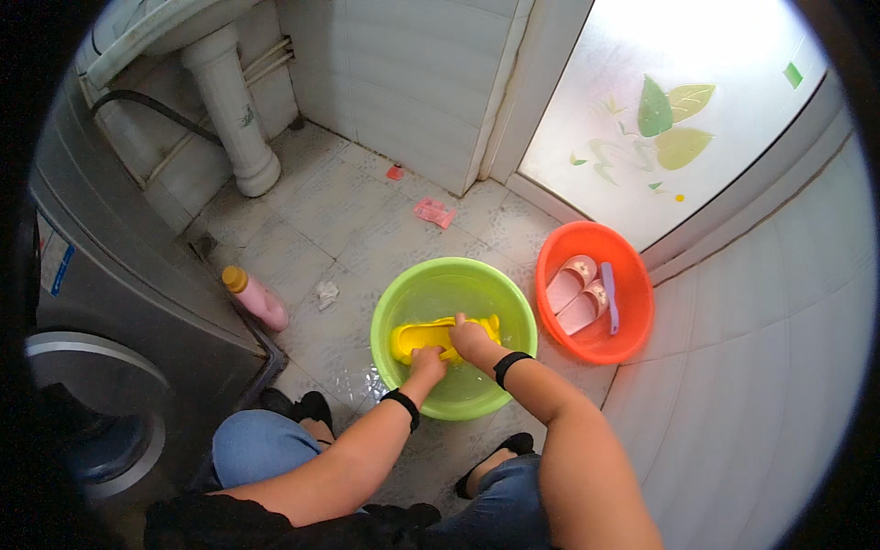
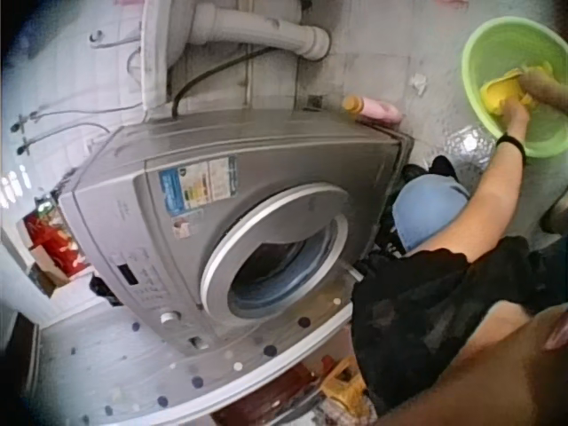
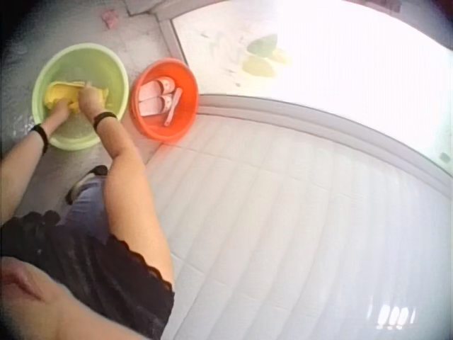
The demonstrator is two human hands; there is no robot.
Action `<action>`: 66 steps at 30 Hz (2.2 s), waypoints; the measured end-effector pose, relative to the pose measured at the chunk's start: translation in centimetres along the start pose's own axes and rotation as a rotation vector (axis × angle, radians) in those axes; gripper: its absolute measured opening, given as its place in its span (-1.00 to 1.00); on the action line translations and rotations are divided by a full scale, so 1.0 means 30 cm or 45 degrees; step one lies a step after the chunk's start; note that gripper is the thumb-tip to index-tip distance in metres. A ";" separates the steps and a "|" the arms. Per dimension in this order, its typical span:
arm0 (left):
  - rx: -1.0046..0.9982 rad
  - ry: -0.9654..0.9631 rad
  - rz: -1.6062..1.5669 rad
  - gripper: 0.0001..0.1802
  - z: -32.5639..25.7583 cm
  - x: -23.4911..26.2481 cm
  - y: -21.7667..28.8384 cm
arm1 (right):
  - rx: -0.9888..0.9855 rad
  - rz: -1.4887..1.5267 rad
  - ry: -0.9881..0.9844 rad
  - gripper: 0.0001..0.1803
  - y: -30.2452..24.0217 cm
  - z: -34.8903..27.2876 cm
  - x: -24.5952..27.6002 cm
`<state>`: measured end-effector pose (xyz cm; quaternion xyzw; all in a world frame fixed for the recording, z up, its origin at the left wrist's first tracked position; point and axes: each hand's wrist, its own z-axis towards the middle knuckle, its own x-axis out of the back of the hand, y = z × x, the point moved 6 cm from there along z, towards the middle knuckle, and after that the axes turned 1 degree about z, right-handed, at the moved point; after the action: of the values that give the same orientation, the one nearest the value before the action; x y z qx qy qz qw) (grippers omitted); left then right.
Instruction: The person washes yellow sandals and pink sandals using a cloth and soapy water in a bucket.
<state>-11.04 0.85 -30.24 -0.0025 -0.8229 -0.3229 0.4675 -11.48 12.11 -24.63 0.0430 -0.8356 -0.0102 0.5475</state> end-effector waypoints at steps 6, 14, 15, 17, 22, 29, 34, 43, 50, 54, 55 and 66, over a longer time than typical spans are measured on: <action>0.085 0.029 -0.034 -0.62 -0.059 0.032 0.084 | 0.019 0.020 -0.111 -0.70 0.057 0.031 -0.017; 0.036 0.081 0.095 -0.56 0.071 -0.001 0.062 | 0.149 0.680 0.203 -0.30 0.148 0.013 0.075; 0.028 -0.102 0.029 -0.53 0.088 0.016 0.117 | 0.135 0.739 0.523 -0.33 0.218 -0.064 0.103; 0.146 -0.096 -0.077 -0.53 0.134 0.045 0.065 | -0.186 0.752 0.724 -0.47 0.261 -0.123 0.147; 0.242 -0.136 -0.171 -0.50 0.168 -0.001 0.015 | 0.245 0.450 -0.037 -0.68 0.139 -0.269 0.043; 0.138 -0.113 -0.085 -0.56 0.129 -0.023 0.053 | 0.634 0.036 -0.605 -0.60 -0.029 -0.195 -0.262; 0.183 -0.137 -0.106 -0.56 0.084 -0.069 0.087 | 0.016 -0.001 -0.464 -0.67 0.043 -0.165 -0.436; 0.282 -0.402 -0.220 -0.55 0.091 -0.098 0.084 | -0.057 1.124 0.322 -0.69 0.103 -0.163 0.064; 0.500 -0.407 -0.847 -0.56 0.071 -0.089 0.111 | 0.318 0.487 0.525 -0.50 0.106 -0.111 0.128; 0.501 -0.405 -1.040 -0.54 0.061 -0.093 0.128 | 0.019 0.420 0.674 -0.48 0.166 -0.104 0.081; 0.514 -0.370 -1.013 -0.53 0.070 -0.087 0.082 | 0.049 0.435 0.684 -0.48 0.124 -0.085 0.092; 0.000 -0.374 0.054 -0.22 -0.009 -0.032 0.216 | -0.150 0.659 0.340 -0.61 0.147 -0.329 0.048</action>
<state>-8.32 6.11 -27.45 -0.0672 -0.8823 -0.3089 0.3486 -3.29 16.67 -19.08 -0.2023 -0.7375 0.0871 0.6384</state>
